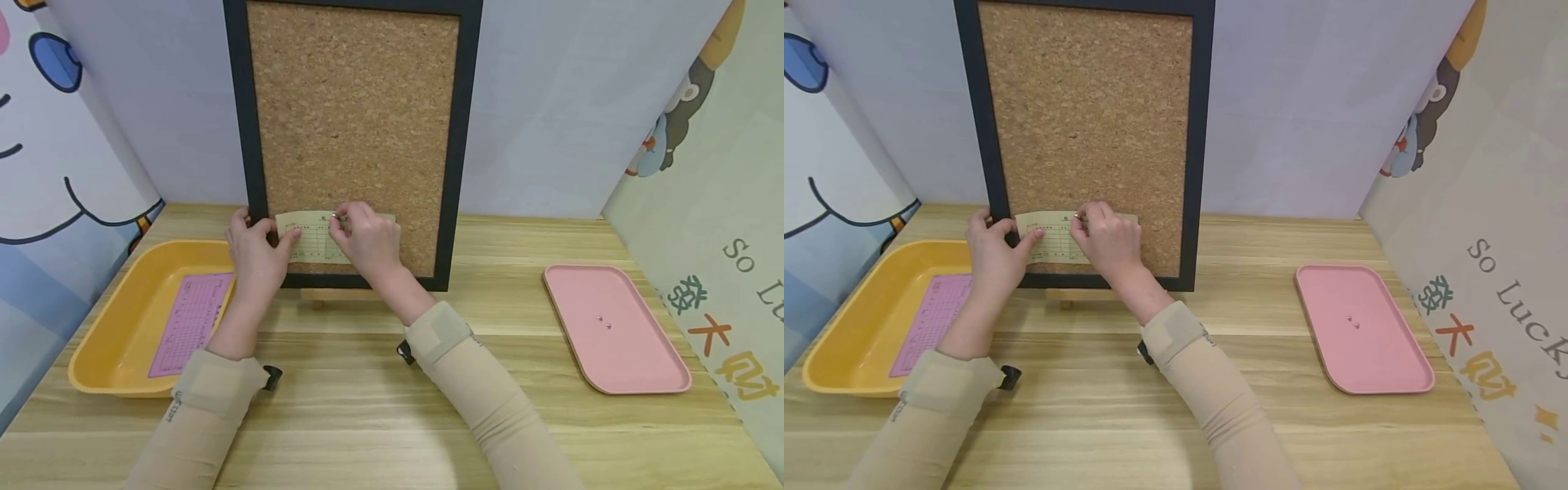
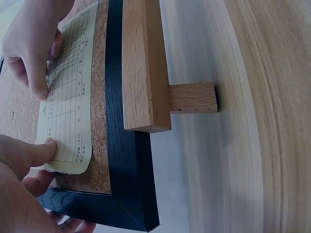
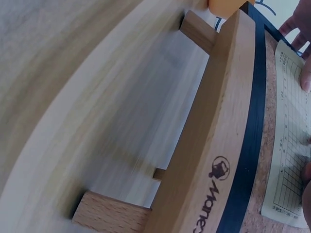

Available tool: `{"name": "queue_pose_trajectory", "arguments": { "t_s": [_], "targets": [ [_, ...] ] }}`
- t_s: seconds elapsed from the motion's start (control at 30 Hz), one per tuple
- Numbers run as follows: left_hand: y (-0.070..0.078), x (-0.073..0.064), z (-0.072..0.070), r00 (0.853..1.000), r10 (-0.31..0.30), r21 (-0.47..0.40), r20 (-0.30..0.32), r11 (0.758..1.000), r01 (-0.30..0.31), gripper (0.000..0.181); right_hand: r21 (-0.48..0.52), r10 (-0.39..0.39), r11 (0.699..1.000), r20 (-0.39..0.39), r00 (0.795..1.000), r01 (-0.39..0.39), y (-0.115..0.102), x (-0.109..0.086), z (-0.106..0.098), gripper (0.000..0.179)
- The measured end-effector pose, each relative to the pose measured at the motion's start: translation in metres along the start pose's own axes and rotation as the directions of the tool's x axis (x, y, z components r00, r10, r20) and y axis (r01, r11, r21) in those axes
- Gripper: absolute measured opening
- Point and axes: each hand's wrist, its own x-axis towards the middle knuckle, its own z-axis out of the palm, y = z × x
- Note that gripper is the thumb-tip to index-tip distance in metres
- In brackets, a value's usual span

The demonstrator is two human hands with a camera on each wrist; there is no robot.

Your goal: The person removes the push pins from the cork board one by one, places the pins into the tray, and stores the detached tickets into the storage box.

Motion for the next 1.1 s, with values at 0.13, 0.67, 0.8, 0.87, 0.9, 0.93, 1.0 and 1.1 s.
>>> {"name": "queue_pose_trajectory", "arguments": {
  "t_s": [0.13,0.67,0.8,0.87,0.9,0.93,1.0,1.1],
  "targets": [
    [0.0,-0.001,-0.001,1.0,-0.008,0.003,0.002,1.0,0.008,0.036,0.024,-0.004,1.0,0.006,1.0,0.004,0.0,-0.001,0.0,0.008],
    [0.003,-0.002,-0.009,1.0,-0.019,0.014,0.022,1.0,0.019,0.036,0.126,-0.032,0.992,0.051,0.998,0.026,0.002,0.003,-0.018,0.008],
    [0.005,-0.002,-0.013,0.999,-0.031,0.004,0.044,1.0,0.031,0.034,0.138,-0.033,0.99,0.074,0.997,0.022,0.005,0.004,-0.029,0.009],
    [0.006,-0.001,-0.015,0.998,-0.036,-0.001,0.055,0.999,0.036,0.034,0.144,-0.031,0.989,0.079,0.996,0.019,0.007,0.004,-0.034,0.009],
    [0.006,-0.001,-0.016,0.997,-0.037,-0.002,0.061,0.999,0.037,0.034,0.145,-0.029,0.989,0.083,0.996,0.017,0.008,0.005,-0.036,0.009],
    [0.007,-0.001,-0.018,0.997,-0.038,-0.003,0.066,0.999,0.038,0.034,0.147,-0.027,0.989,0.086,0.996,0.014,0.009,0.005,-0.039,0.009],
    [0.008,-0.001,-0.02,0.997,-0.034,0.0,0.074,0.999,0.035,0.034,0.155,-0.021,0.988,0.089,0.996,0.007,0.011,0.006,-0.043,0.009],
    [0.009,0.0,-0.024,0.996,-0.028,0.004,0.08,1.0,0.028,0.034,0.163,-0.008,0.987,0.097,0.995,-0.007,0.013,0.007,-0.05,0.009]
  ]
}}
